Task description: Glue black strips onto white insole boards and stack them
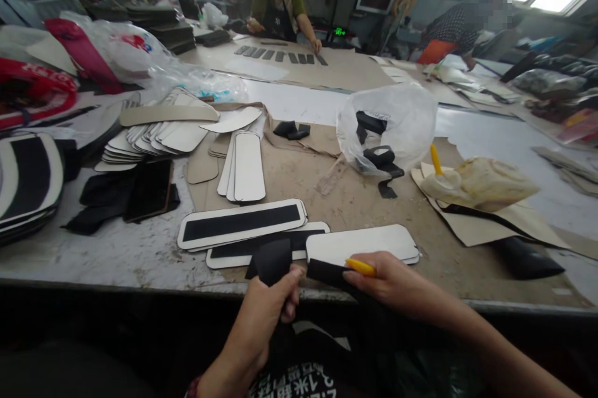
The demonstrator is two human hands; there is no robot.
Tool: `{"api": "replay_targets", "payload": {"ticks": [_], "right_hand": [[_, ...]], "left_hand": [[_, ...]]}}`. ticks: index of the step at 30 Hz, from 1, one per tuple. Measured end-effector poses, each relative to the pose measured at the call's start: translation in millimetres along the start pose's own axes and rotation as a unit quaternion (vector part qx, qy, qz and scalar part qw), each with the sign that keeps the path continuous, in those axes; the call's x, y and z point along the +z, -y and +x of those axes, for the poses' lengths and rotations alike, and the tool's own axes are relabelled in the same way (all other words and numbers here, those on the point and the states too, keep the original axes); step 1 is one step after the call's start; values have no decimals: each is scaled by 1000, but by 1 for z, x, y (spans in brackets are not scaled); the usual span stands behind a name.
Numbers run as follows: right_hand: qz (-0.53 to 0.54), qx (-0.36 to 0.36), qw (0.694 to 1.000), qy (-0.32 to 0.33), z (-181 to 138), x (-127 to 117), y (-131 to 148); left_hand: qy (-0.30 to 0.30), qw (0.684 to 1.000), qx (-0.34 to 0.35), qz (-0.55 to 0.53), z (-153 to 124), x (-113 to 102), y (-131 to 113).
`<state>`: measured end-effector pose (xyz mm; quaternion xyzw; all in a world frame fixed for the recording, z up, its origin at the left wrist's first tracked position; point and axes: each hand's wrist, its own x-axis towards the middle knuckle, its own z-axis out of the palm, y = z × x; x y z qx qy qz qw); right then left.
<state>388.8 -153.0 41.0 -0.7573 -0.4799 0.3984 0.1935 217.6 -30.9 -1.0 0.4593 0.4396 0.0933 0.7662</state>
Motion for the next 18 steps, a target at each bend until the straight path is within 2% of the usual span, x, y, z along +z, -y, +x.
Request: {"api": "replay_targets", "payload": {"ticks": [2,7,11,18], "right_hand": [[-21,9,1000,12,12,-13,-6],[-30,48,995,88,40,-33,-17],[-29,48,990,129,52,-40,-22],[-30,44,987,153,62,-44,-23]], "left_hand": [[-28,999,-5,-35,12,4,1],[0,999,-45,-27,29,14,-3],[10,998,-59,2,34,18,-8],[11,997,-74,34,39,23,-14]]}}
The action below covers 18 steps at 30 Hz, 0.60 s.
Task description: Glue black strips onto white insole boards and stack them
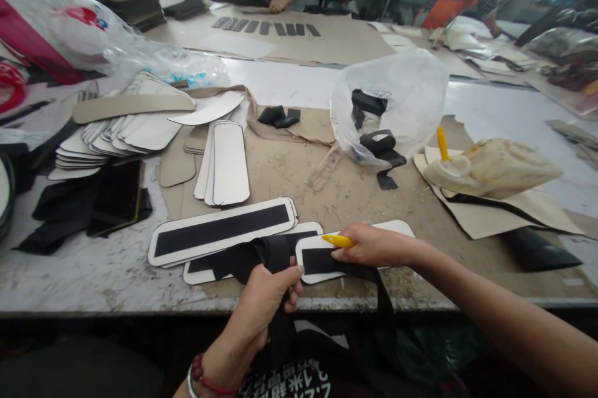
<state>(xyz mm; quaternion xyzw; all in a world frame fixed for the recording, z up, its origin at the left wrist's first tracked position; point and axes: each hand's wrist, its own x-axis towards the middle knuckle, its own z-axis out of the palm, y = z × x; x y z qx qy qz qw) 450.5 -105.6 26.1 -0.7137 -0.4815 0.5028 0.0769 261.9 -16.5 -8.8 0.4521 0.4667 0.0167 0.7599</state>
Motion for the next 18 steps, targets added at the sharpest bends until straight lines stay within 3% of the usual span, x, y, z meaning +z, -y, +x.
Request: {"api": "replay_targets", "payload": {"ticks": [18], "right_hand": [[-87,16,996,-14,3,-3,10]], "left_hand": [[-45,994,42,87,11,6,7]]}}
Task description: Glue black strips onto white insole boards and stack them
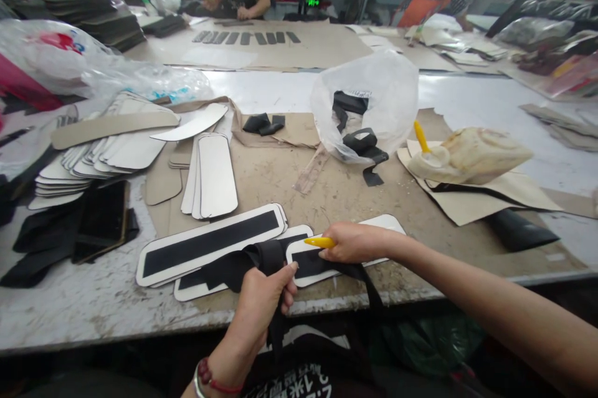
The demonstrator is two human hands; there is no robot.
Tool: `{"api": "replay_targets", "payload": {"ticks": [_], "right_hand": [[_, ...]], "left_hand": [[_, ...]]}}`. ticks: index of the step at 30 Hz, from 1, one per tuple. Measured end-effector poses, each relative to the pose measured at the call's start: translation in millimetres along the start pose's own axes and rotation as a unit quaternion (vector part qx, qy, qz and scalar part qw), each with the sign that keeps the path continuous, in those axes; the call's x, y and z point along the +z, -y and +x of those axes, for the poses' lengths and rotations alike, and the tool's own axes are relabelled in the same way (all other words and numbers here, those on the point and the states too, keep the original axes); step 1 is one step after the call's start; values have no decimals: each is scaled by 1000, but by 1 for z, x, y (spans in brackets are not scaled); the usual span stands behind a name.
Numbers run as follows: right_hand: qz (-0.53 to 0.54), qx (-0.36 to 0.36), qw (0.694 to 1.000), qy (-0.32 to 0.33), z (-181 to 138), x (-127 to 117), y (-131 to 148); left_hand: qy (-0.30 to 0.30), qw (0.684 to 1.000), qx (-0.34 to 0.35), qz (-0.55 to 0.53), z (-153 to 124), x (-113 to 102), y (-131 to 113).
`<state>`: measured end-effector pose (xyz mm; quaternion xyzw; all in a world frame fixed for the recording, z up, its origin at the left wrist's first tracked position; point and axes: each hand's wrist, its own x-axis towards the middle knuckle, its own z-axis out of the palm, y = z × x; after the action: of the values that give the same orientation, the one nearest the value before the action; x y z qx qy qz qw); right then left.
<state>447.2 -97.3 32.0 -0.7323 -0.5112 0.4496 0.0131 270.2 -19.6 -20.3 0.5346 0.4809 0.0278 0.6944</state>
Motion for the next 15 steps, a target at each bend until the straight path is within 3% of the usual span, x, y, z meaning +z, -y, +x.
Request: {"api": "replay_targets", "payload": {"ticks": [15], "right_hand": [[-21,20,1000,-7,-6,-7,7]], "left_hand": [[-18,998,4,59,0,2,-2]]}}
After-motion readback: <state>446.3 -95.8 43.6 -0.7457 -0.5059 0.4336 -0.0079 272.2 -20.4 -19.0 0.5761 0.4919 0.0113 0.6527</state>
